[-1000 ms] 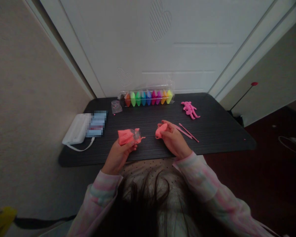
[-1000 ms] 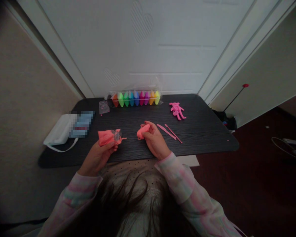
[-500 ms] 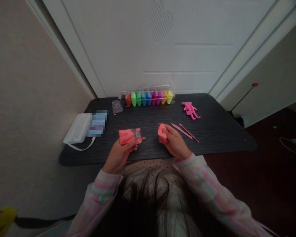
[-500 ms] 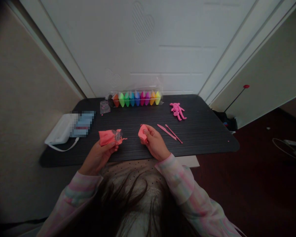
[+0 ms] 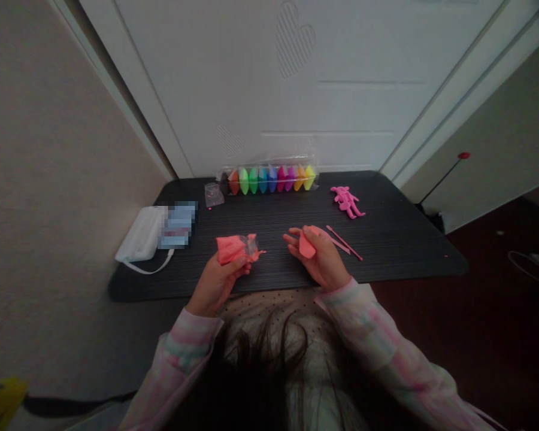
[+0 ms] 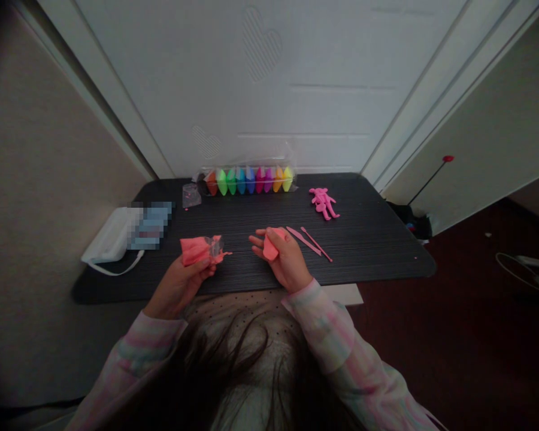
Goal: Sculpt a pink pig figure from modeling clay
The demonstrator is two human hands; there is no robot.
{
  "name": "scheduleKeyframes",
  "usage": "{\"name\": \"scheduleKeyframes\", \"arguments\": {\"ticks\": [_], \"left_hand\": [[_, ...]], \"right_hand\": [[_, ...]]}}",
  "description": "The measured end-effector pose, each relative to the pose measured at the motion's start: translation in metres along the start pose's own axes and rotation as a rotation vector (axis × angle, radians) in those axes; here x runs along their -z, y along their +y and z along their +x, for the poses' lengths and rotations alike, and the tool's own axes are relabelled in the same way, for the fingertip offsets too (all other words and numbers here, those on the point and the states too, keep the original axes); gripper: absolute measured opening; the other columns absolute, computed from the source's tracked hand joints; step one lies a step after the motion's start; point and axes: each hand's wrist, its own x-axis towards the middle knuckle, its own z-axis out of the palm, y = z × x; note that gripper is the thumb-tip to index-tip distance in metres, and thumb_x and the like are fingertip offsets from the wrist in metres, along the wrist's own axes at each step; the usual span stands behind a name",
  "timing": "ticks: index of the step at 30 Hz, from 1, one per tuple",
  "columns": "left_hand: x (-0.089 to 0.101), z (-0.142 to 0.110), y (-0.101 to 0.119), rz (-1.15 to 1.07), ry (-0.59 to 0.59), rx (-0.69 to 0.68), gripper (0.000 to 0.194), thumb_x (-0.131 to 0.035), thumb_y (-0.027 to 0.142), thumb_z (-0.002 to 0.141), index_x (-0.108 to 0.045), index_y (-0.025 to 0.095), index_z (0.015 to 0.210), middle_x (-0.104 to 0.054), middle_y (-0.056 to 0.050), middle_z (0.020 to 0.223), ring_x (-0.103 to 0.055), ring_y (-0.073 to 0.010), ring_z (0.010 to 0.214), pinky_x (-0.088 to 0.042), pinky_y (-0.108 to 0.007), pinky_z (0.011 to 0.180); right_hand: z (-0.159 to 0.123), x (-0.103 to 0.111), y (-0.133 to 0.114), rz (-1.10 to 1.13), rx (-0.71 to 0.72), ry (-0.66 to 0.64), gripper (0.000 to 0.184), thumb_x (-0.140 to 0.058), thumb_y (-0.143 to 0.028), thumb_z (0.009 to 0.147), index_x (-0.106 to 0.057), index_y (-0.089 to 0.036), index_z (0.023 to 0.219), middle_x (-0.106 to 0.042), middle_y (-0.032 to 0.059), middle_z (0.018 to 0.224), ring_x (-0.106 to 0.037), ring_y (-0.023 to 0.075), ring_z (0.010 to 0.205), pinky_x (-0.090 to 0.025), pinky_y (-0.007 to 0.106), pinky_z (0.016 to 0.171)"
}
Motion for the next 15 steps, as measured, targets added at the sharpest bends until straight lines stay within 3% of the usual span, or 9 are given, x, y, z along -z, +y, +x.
{"name": "scheduleKeyframes", "arguments": {"ticks": [4, 7, 9, 12, 15], "left_hand": [[0.0, -0.0002, 0.0002, -0.007, 0.002, 0.008, 0.022, -0.067, 0.011, 0.059, -0.061, 0.012, 0.08, -0.063, -0.001, 0.071, -0.055, -0.0072, 0.055, -0.046, -0.017, 0.052], [0.0016, 0.0005, -0.0012, -0.006, -0.001, 0.003, 0.023, -0.067, 0.011, 0.059, -0.06, 0.012, 0.081, -0.063, -0.001, 0.071, -0.055, -0.0074, 0.055, -0.046, -0.018, 0.052], [0.0025, 0.0008, -0.0019, -0.005, -0.009, -0.005, 0.022, -0.067, 0.012, 0.059, -0.06, 0.012, 0.081, -0.063, -0.001, 0.072, -0.055, -0.0073, 0.055, -0.046, -0.018, 0.052], [0.0024, 0.0003, -0.0014, -0.001, -0.018, -0.001, 0.02, -0.066, 0.012, 0.061, -0.06, 0.012, 0.08, -0.063, -0.001, 0.073, -0.055, -0.0072, 0.056, -0.045, -0.018, 0.053], [0.0013, -0.0005, 0.0, 0.008, -0.017, 0.006, 0.019, -0.065, 0.012, 0.061, -0.061, 0.013, 0.079, -0.063, -0.001, 0.072, -0.054, -0.0075, 0.056, -0.045, -0.019, 0.053]], "right_hand": [[-0.0006, -0.0004, 0.0011, -0.034, 0.008, -0.101, 0.021, -0.062, -0.023, 0.069, -0.045, -0.021, 0.081, -0.06, -0.0031, 0.07, -0.043, 0.0024, 0.043, -0.029, 0.013, 0.039], [-0.0022, -0.0029, 0.0018, -0.051, 0.02, -0.179, 0.023, -0.059, -0.029, 0.072, -0.044, -0.025, 0.089, -0.052, -0.0076, 0.06, -0.032, 0.0012, 0.037, -0.023, 0.013, 0.038], [-0.0024, -0.0043, 0.002, -0.075, -0.002, -0.214, 0.022, -0.052, -0.042, 0.075, -0.046, -0.022, 0.079, -0.044, -0.0085, 0.052, -0.027, 0.0017, 0.035, -0.02, 0.015, 0.037], [0.0001, -0.0043, 0.0029, -0.156, -0.005, -0.193, 0.043, -0.037, -0.057, 0.077, -0.037, -0.019, 0.057, -0.031, -0.0089, 0.044, -0.019, 0.0025, 0.034, -0.016, 0.018, 0.037], [0.0039, -0.0017, 0.005, -0.463, 0.13, -0.099, 0.047, -0.031, -0.057, 0.079, -0.028, -0.02, 0.05, -0.025, -0.0078, 0.043, -0.021, 0.0053, 0.036, -0.017, 0.021, 0.038]]}}
